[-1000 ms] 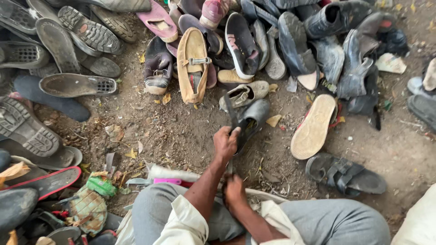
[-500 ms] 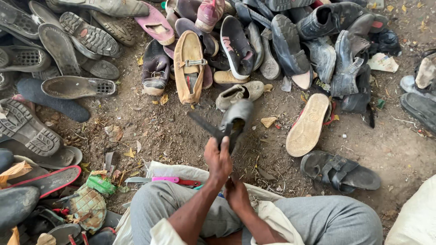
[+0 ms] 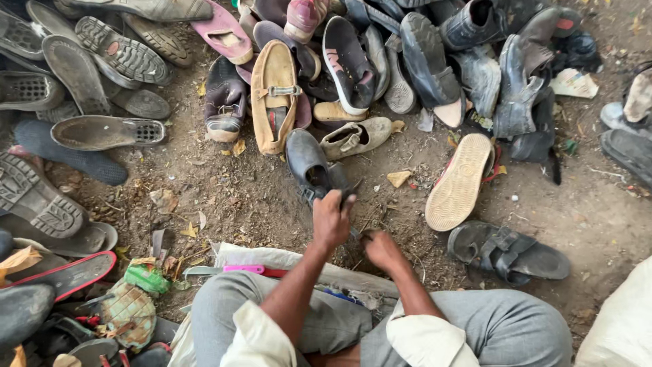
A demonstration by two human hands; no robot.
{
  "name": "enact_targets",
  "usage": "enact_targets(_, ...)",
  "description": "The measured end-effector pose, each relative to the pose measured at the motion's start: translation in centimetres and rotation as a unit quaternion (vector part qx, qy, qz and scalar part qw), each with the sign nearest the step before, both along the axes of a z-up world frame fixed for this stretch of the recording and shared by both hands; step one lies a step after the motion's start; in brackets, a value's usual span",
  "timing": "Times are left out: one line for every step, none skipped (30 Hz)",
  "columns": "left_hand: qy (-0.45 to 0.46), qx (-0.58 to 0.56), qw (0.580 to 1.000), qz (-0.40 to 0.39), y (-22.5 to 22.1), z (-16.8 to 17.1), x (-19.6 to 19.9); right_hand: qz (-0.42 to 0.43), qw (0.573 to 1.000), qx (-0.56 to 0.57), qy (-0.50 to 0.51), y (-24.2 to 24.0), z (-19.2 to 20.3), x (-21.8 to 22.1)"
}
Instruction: The person uses a small blade to trim the soles and upper edges of several shoes, then pulls a thread through a shoe's side by hand and hammers the sole with the flat of a blade.
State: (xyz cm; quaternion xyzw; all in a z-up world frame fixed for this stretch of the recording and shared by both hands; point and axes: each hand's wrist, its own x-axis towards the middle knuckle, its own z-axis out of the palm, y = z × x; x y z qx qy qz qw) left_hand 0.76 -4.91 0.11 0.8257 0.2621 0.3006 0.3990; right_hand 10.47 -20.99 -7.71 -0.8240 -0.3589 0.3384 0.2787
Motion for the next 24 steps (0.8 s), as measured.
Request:
enact_targets(0.032,-0.003,0.997,-0.068,1.4,0.6,-0.2,-0.011,1.0,-0.024,0.002,0.1,0.0,-0.2)
enact_targets(0.062,-0.006,0.989,-0.132,2.5,1.4,-0.3,-0.02,0.999,-0.049,0.0,0.2,0.2,0.0)
enact_targets(0.109,0.064,0.974,-0.186,3.3,2.1,-0.7,-0.029,0.997,-0.073,-0.002,0.4,0.7,0.1)
enact_targets(0.156,0.13,0.949,-0.241,3.6,2.6,-1.3,-0.037,0.995,-0.089,0.001,0.4,1.3,0.1)
enact_targets(0.202,0.195,0.914,-0.293,3.8,3.0,-1.7,-0.045,0.993,-0.105,0.004,0.4,1.9,0.0)
enact_targets(0.195,0.225,0.908,-0.293,4.1,3.2,-2.1,-0.052,0.992,-0.118,0.007,0.7,2.5,-0.3)
enact_targets(0.189,0.255,0.902,-0.293,4.0,3.2,-2.6,-0.083,0.988,-0.127,0.024,0.8,2.8,-0.7)
enact_targets(0.183,0.283,0.895,-0.293,4.0,3.0,-2.9,-0.113,0.983,-0.137,0.043,0.6,2.9,-1.6)
enact_targets(0.164,0.262,0.909,-0.279,4.1,2.7,-2.9,-0.143,0.977,-0.146,0.062,0.5,2.6,-2.6)
enact_targets(0.143,0.24,0.922,-0.266,4.1,2.3,-2.5,-0.162,0.979,-0.112,0.045,0.5,2.1,-4.0)
enact_targets(0.122,0.218,0.935,-0.253,4.1,1.9,-2.2,-0.181,0.98,-0.078,0.027,0.6,1.4,-5.6)
enact_targets(0.113,0.198,0.942,-0.244,4.0,1.5,-1.5,-0.2,0.979,-0.044,0.009,0.5,0.6,-6.2)
enact_targets(0.105,0.179,0.95,-0.235,4.0,1.2,-0.7,-0.227,0.972,-0.048,0.034,0.6,-0.1,-5.5)
enact_targets(0.099,0.159,0.956,-0.223,4.1,0.9,-0.2,-0.251,0.964,-0.051,0.063,1.1,-0.7,-4.9)
enact_targets(0.091,0.145,0.96,-0.221,4.0,0.7,0.2,-0.275,0.956,-0.054,0.091,1.4,-1.1,-4.4)
enact_targets(0.083,0.134,0.963,-0.218,4.1,0.5,0.6,-0.273,0.957,-0.046,0.091,1.5,-1.1,-4.1)
enact_targets(0.075,0.122,0.966,-0.214,4.0,0.4,1.0,-0.271,0.958,-0.038,0.09,1.4,-0.8,-3.8)
enact_targets(0.084,0.12,0.97,-0.193,3.5,0.2,1.3,-0.269,0.959,-0.03,0.088,1.3,-0.3,-3.3)
enact_targets(0.093,0.118,0.974,-0.172,2.6,0.0,1.3,-0.255,0.964,-0.046,0.057,1.1,0.6,-2.8)
enact_targets(0.102,0.115,0.977,-0.15,1.7,-0.2,1.4,-0.24,0.968,-0.063,0.025,0.7,1.6,-2.1)
enact_targets(0.095,0.131,0.979,-0.125,0.9,-0.6,1.6,-0.224,0.971,-0.079,-0.007,0.8,2.7,-1.9)
enact_targets(0.087,0.147,0.98,-0.101,0.2,-0.9,2.0,-0.214,0.97,-0.115,-0.016,0.9,3.8,-1.5)
enact_targets(0.079,0.163,0.981,-0.076,-0.1,-1.3,2.3,-0.203,0.967,-0.151,-0.025,0.9,5.0,-0.7)
enact_targets(0.065,0.155,0.983,-0.072,-0.2,-1.7,2.3,-0.195,0.962,-0.189,-0.034,0.8,6.0,-0.2)
